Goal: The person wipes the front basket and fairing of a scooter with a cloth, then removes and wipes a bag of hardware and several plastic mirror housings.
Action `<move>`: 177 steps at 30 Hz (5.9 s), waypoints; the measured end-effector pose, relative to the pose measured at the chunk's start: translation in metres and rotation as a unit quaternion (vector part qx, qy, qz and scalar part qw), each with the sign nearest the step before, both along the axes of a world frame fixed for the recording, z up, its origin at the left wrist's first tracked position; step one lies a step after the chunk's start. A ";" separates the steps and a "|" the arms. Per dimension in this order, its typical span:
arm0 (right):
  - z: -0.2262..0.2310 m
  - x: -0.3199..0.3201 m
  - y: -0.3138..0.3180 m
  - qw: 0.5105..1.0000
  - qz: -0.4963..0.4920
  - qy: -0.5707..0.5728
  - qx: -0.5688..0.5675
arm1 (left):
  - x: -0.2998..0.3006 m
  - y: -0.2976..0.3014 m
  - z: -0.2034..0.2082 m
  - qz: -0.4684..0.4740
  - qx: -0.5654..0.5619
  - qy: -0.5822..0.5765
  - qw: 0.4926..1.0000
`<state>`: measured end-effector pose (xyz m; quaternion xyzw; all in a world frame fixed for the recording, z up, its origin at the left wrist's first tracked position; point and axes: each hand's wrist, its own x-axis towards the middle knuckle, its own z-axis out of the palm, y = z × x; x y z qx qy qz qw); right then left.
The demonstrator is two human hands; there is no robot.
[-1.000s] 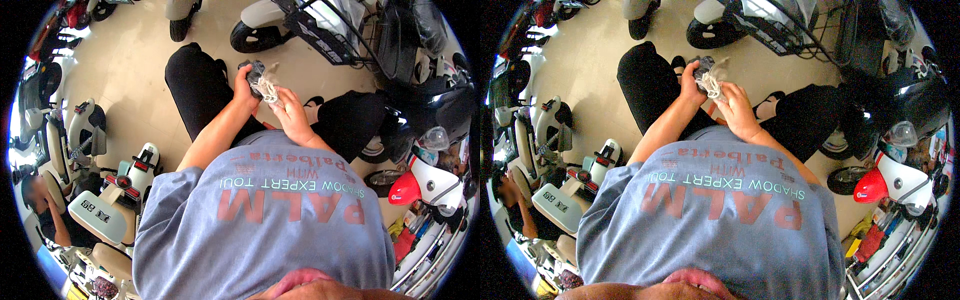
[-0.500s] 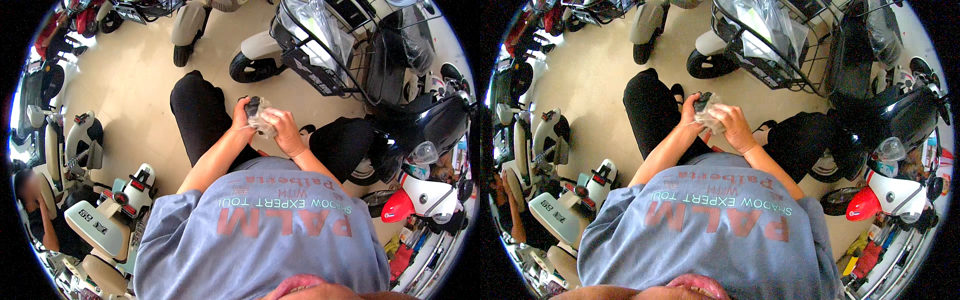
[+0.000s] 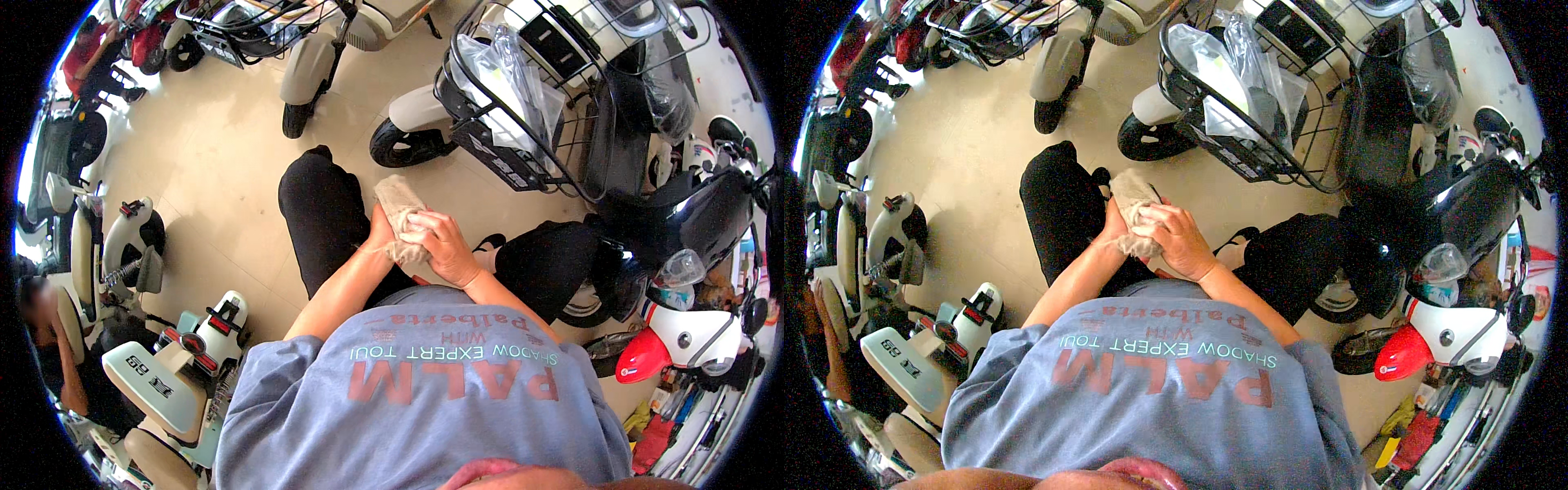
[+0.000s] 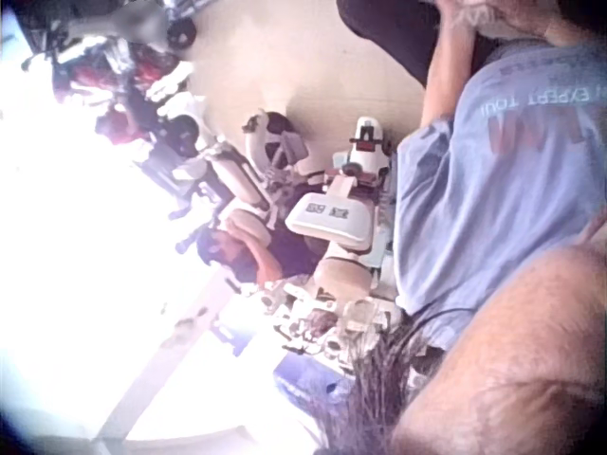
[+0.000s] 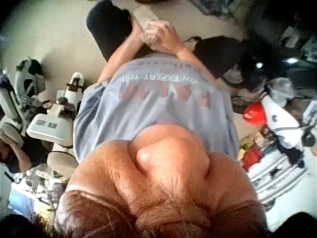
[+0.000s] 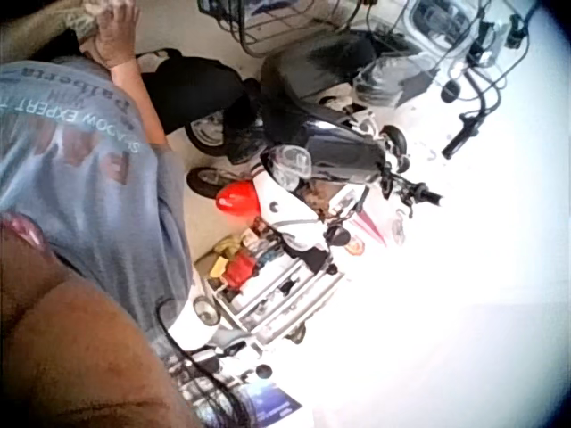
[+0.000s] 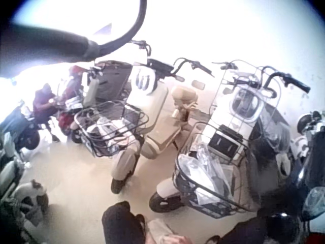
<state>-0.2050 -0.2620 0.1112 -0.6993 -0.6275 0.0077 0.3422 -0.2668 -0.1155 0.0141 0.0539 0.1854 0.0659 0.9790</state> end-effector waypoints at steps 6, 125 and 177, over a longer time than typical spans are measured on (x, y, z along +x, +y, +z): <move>-0.010 0.016 -0.025 0.999 -0.009 0.024 -0.028 | 0.010 -0.005 0.020 -0.011 -0.068 0.168 0.983; 0.027 -0.023 0.005 0.974 -0.109 0.190 0.054 | 0.013 0.006 -0.012 0.106 -0.075 0.121 0.984; -0.005 0.033 -0.042 0.565 -0.250 0.779 0.105 | 0.019 -0.021 0.039 -0.093 0.310 0.152 0.934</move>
